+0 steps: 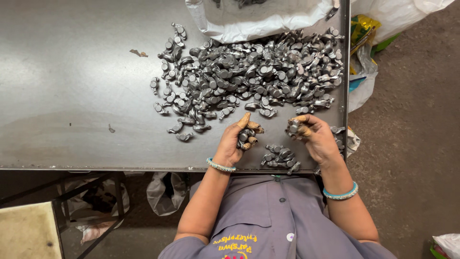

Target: The person stands at a metal table sorting small cast metal parts. They pick pieces from a pile one at a time, turn and feel each casting in their hands, and toss accepted pieces into a white sack at the edge of the table, briefly walking away before returning to continue sorting.

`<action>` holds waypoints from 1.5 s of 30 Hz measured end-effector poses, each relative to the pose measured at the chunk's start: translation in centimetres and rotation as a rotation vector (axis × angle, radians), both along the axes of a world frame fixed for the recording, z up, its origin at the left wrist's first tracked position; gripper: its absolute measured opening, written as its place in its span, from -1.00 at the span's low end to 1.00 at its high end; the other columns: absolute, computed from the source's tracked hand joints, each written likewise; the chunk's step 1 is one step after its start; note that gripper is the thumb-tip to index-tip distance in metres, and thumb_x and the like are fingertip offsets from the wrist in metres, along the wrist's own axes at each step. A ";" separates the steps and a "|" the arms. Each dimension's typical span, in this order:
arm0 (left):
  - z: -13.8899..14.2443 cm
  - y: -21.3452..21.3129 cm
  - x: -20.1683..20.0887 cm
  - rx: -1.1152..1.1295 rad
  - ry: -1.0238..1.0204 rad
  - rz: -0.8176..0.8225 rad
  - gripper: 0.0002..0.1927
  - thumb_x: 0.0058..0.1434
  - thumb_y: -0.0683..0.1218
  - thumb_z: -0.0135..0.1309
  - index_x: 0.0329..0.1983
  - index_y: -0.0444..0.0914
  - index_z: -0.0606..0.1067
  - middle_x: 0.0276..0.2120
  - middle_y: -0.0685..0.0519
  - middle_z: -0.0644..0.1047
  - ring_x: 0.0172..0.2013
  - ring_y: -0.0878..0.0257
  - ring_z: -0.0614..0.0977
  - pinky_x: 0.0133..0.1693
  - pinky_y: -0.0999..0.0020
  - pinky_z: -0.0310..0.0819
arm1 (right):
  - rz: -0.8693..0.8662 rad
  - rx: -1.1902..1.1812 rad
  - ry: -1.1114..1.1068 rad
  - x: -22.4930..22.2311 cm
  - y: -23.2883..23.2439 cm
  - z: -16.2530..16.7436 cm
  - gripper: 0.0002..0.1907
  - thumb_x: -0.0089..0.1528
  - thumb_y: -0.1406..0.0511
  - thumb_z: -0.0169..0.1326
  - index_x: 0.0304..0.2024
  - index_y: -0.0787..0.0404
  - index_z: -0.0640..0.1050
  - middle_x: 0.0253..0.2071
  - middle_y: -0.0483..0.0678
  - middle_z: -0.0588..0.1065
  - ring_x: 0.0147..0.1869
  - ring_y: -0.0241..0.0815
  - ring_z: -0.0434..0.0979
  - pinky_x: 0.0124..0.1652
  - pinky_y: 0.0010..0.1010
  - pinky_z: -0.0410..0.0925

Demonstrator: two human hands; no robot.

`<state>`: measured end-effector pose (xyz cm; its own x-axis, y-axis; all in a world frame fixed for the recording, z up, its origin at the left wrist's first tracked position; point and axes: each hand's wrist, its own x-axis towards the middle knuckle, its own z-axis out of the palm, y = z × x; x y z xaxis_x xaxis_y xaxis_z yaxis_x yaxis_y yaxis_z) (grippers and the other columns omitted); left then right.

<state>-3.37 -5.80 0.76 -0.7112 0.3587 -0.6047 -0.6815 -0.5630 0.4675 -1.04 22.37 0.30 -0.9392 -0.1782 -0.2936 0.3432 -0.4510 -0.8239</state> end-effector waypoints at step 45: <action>1.8 0.3 -0.5 -0.827 0.509 -0.258 -0.43 0.12 -0.11 0.27 0.24 -0.31 0.52 -0.40 0.06 0.66 -0.53 0.33 0.71 -0.51 0.44 0.54 | -0.039 1.049 0.352 -0.6 -5.6 4.1 -0.56 0.03 0.46 0.35 -0.05 0.31 0.54 -0.11 -0.03 0.56 -0.10 -0.19 0.62 -0.07 -0.35 0.48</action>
